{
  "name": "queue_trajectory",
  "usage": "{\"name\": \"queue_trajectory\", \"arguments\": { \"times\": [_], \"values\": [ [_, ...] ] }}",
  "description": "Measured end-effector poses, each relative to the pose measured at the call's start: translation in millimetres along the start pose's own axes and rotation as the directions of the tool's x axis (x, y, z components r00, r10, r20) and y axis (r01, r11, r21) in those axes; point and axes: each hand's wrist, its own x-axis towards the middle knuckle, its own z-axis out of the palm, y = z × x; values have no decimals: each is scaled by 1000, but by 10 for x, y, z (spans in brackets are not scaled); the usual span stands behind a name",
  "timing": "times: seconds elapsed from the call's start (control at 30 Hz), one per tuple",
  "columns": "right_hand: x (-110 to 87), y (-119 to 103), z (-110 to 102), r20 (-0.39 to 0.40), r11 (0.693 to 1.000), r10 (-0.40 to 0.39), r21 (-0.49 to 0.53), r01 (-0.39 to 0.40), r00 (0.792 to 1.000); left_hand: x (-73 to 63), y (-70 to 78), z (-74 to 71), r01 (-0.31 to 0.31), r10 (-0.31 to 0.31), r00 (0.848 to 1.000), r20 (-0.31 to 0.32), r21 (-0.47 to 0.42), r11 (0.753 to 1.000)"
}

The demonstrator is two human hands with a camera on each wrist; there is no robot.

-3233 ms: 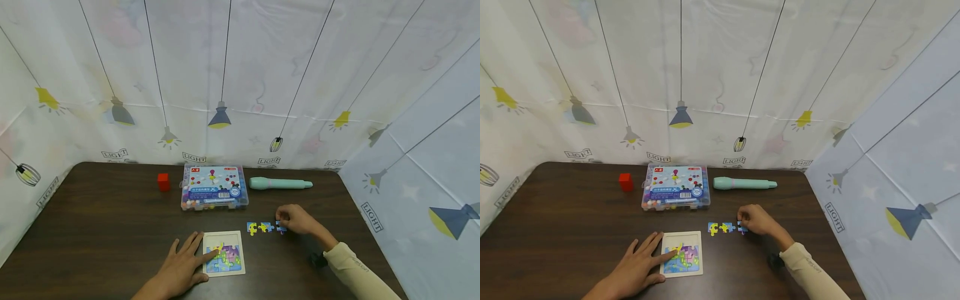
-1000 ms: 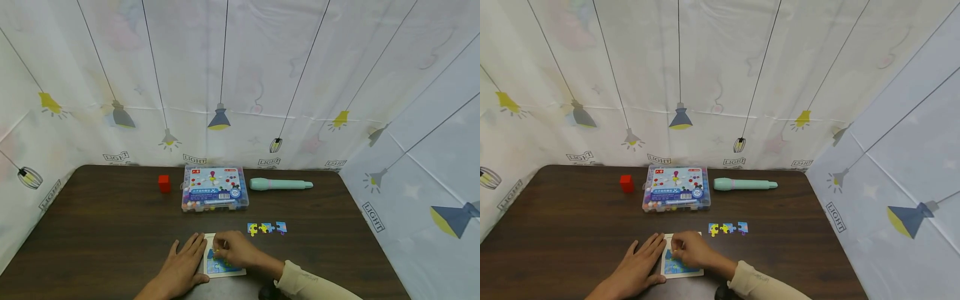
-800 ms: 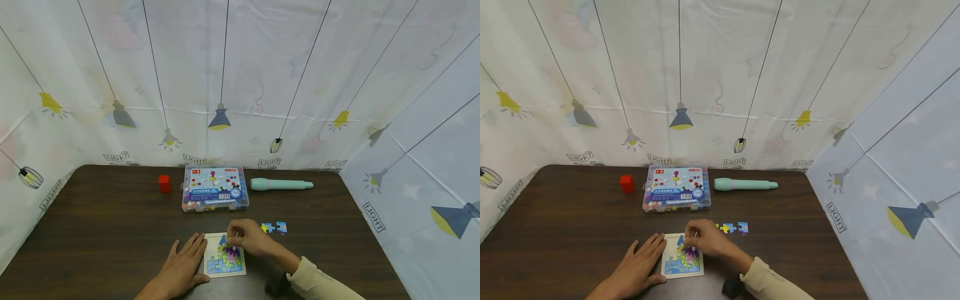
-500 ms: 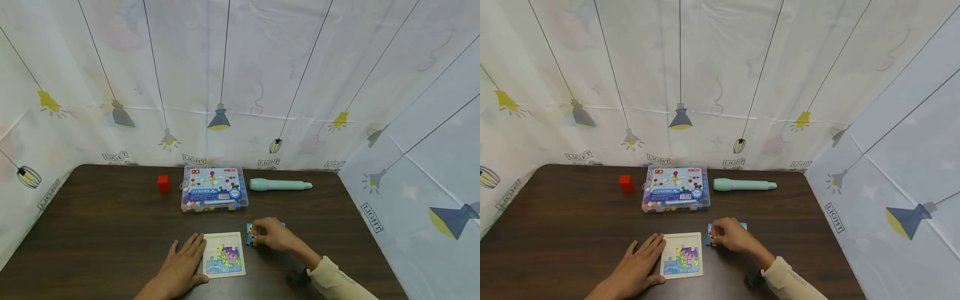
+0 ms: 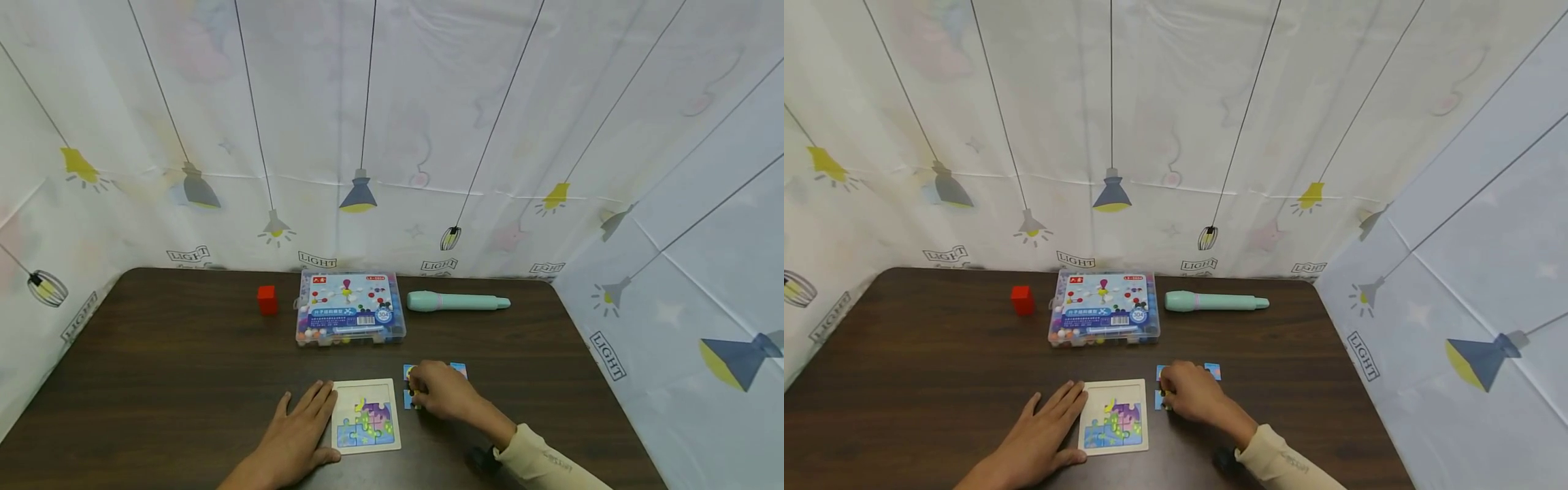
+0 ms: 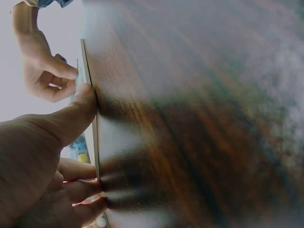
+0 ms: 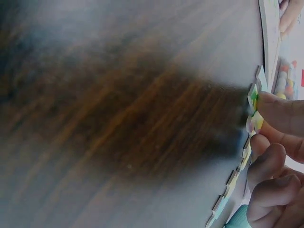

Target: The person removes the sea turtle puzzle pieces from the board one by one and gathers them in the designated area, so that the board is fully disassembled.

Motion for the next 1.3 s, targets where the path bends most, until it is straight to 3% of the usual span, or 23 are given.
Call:
{"name": "queue_trajectory", "arguments": {
  "times": [0.4, 0.53, 0.67, 0.8, 0.9, 1.07, 1.2, 1.3],
  "values": [
    [-13, -66, 53, -17, 999, 20, -26, -20, 1000, -21, -9, 15, 9, -9, 1000, 3, 0, 1000],
    [34, -169, 56, -16, 994, -93, -53, 93, 996, -15, -14, 3, 5, -5, 1000, 2, 5, 1000],
    [117, -273, 117, 70, 963, -227, -135, 234, 971, -9, -18, 1, -2, 2, 1000, -5, 13, 1000],
    [190, -344, 214, 139, 931, -254, -232, 281, 957, -8, -16, 19, -17, 17, 1000, -16, 8, 1000],
    [220, -390, 257, 146, 920, -267, -254, 297, 953, -8, -10, 24, -21, 21, 1000, -22, 7, 1000],
    [244, -445, 289, 133, 942, -263, -179, 284, 956, -8, -3, 0, -13, 14, 1000, -20, 10, 1000],
    [255, -468, 310, 131, 980, -192, -17, 196, 973, -12, 6, -21, -3, 3, 1000, -10, 8, 1000],
    [255, -480, 325, 125, 989, -139, 74, 131, 982, -12, 8, -23, 0, 0, 1000, -4, 5, 1000]
  ]
}}
